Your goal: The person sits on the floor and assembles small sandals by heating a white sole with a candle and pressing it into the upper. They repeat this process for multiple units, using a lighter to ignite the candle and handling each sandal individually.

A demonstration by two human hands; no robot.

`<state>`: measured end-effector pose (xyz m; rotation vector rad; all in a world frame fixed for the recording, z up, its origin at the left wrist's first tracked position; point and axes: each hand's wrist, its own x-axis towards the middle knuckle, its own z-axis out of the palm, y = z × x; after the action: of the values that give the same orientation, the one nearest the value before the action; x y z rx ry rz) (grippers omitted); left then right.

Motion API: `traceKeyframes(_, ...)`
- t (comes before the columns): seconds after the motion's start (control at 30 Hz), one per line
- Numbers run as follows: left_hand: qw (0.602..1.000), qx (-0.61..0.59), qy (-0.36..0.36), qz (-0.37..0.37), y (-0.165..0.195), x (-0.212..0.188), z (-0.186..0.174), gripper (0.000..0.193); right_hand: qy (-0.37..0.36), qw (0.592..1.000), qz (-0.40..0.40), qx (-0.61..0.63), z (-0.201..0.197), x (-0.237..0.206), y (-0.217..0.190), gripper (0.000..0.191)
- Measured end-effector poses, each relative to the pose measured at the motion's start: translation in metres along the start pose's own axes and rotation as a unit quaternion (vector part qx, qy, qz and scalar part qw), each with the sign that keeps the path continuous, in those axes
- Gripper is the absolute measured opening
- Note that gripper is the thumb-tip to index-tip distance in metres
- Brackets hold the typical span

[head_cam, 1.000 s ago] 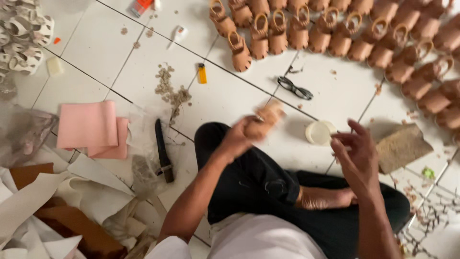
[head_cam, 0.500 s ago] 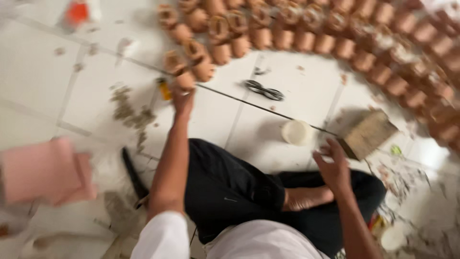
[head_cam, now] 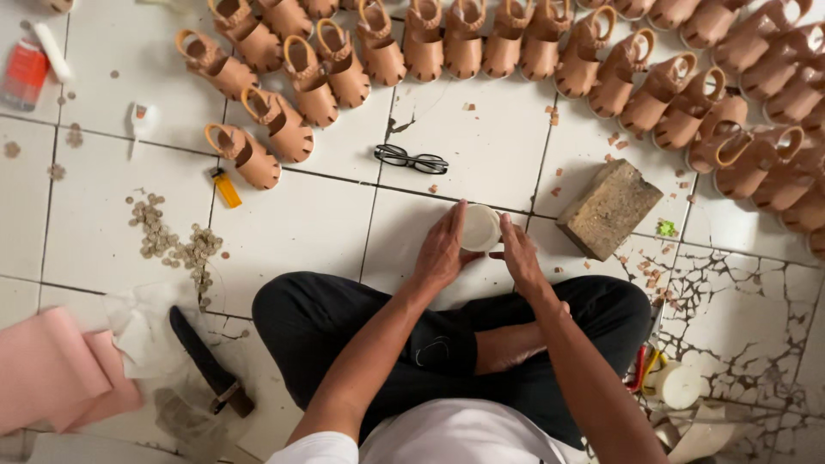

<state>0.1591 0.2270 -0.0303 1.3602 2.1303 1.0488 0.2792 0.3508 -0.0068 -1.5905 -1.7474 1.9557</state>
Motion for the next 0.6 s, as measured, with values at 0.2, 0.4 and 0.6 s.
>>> traceKeyframes(0.2,0.999,0.032,0.010,0.002,-0.018,-0.009,0.013,0.106,-0.031,0.998,-0.023,0.056,-0.008,-0.004,0.016,0.077)
traceKeyframes(0.4,0.997,-0.023,0.008,-0.070,-0.017,-0.005,0.024,0.104,-0.041,0.995,-0.057,0.065,-0.016,-0.041,0.011,0.057)
traceKeyframes(0.6,0.992,-0.016,-0.062,-0.105,0.002,-0.008,0.002,0.113,0.194,0.964,-0.180,0.008,-0.124,-0.116,0.040,0.040)
